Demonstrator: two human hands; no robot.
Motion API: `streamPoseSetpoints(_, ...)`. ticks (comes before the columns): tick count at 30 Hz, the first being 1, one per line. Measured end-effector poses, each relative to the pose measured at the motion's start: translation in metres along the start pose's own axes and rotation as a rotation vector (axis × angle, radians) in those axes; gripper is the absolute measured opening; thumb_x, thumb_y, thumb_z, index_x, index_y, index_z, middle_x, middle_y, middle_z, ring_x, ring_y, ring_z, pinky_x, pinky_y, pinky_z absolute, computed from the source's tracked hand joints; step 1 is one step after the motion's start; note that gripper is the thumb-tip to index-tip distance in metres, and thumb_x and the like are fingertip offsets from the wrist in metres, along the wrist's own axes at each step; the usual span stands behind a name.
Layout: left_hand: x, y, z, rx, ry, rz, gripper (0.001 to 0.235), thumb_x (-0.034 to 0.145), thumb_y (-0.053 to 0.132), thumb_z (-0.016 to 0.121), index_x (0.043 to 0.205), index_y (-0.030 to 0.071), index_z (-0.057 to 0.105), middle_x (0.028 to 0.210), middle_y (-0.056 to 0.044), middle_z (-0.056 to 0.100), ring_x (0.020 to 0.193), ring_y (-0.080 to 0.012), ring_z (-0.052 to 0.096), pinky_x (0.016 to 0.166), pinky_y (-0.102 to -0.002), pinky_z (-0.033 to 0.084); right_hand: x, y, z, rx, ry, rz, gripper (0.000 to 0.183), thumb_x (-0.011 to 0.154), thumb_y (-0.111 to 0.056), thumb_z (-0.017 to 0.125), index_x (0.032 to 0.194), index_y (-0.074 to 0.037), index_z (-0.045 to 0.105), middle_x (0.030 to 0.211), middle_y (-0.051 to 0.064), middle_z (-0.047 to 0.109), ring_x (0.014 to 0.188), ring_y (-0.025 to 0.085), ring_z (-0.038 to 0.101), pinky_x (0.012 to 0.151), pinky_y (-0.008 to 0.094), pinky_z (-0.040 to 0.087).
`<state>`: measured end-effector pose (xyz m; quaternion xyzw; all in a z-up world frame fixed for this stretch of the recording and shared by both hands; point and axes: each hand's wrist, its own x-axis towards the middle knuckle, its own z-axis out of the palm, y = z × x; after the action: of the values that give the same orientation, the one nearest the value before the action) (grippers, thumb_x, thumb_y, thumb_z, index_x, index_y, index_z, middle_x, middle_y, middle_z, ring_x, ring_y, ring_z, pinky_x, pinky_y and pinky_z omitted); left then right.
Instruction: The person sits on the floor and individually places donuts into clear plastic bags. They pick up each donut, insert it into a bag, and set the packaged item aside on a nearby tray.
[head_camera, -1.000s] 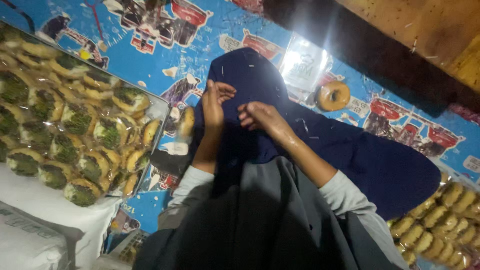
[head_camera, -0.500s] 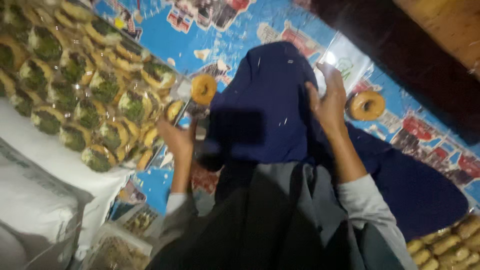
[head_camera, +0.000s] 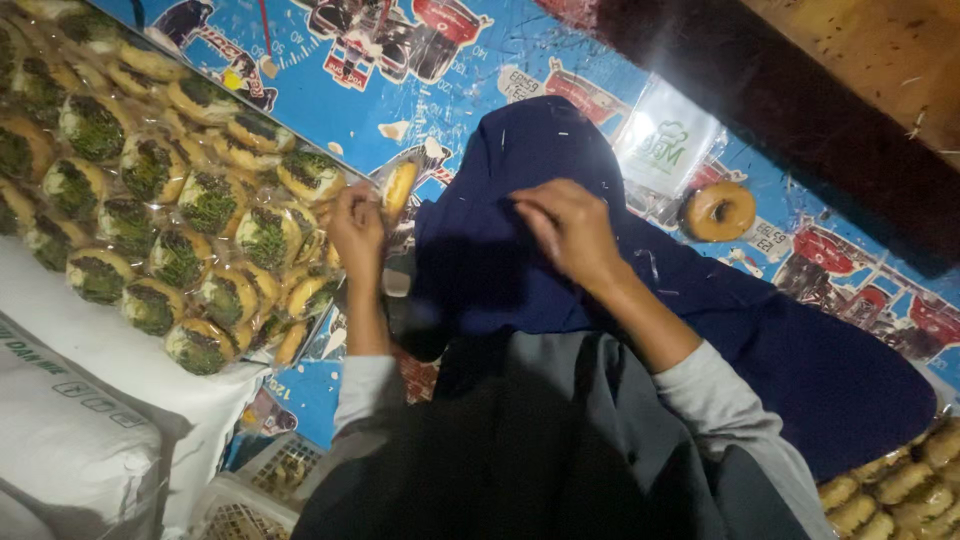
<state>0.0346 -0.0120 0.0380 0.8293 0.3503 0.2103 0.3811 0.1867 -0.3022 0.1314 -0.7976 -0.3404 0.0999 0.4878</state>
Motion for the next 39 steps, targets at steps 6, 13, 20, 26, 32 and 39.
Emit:
streamPoseSetpoints(6, -0.021, 0.117, -0.009, -0.216, -0.155, -0.156, 0.012, 0.101, 0.011, 0.059, 0.095, 0.006, 0.068, 0.089, -0.006, 0.077, 0.067, -0.0136, 0.066, 0.055, -0.029, 0.05, 0.035, -0.054, -0.001, 0.081, 0.008, -0.423, 0.015, 0.093, -0.002, 0.074, 0.107, -0.004, 0.073, 0.106, 0.011, 0.075, 0.095, 0.028, 0.072, 0.085, 0.037, 0.059)
streamPoseSetpoints(13, -0.045, 0.193, 0.014, -0.259, -0.353, 0.174, 0.011, 0.101, 0.009, 0.06, 0.094, 0.002, 0.062, 0.082, -0.01, 0.075, 0.076, -0.0164, 0.076, 0.067, -0.031, 0.059, 0.024, -0.043, -0.018, -0.063, 0.03, -0.419, 0.032, 0.089, -0.005, 0.075, 0.12, -0.001, 0.069, 0.107, 0.011, 0.072, 0.097, 0.029, 0.071, 0.085, 0.039, 0.057)
streamPoseSetpoints(20, -0.038, 0.21, 0.021, -0.206, -0.419, 0.164, 0.015, 0.103, 0.011, 0.06, 0.093, 0.001, 0.064, 0.084, -0.012, 0.074, 0.078, -0.0158, 0.074, 0.07, -0.029, 0.059, 0.039, 0.009, -0.074, 0.047, 0.334, 0.053, 0.028, 0.1, 0.002, 0.068, 0.126, -0.004, 0.062, 0.103, 0.014, 0.071, 0.093, 0.023, 0.07, 0.085, 0.036, 0.057)
streamPoseSetpoints(26, -0.041, 0.216, 0.019, -0.453, -0.346, -0.047, 0.016, 0.105, 0.01, 0.054, 0.091, 0.003, 0.06, 0.083, -0.008, 0.073, 0.075, -0.0131, 0.069, 0.068, -0.027, 0.055, 0.008, -0.013, -0.101, -0.088, 0.296, 0.056, 0.035, 0.086, 0.006, 0.07, 0.12, -0.003, 0.064, 0.101, 0.015, 0.072, 0.092, 0.027, 0.071, 0.083, 0.037, 0.056)
streamPoseSetpoints(32, -0.047, 0.184, 0.026, -0.569, -0.494, -0.096, 0.022, 0.11, 0.014, 0.059, 0.09, 0.004, 0.057, 0.082, -0.009, 0.064, 0.07, -0.0134, 0.063, 0.063, -0.027, 0.052, -0.016, -0.063, -0.07, -0.212, 0.253, -0.48, 0.026, 0.083, -0.005, 0.077, 0.107, -0.008, 0.07, 0.107, 0.014, 0.072, 0.098, 0.034, 0.071, 0.082, 0.04, 0.055)
streamPoseSetpoints(39, -0.031, 0.132, 0.086, -0.69, -0.663, -0.225, 0.018, 0.104, 0.018, 0.059, 0.105, 0.001, 0.062, 0.097, -0.014, 0.073, 0.085, -0.0195, 0.073, 0.075, -0.03, 0.058, 0.008, -0.004, -0.055, 0.132, 0.014, 0.218, 0.015, 0.091, -0.001, 0.069, 0.106, -0.003, 0.07, 0.101, 0.013, 0.073, 0.091, 0.026, 0.073, 0.079, 0.037, 0.056)
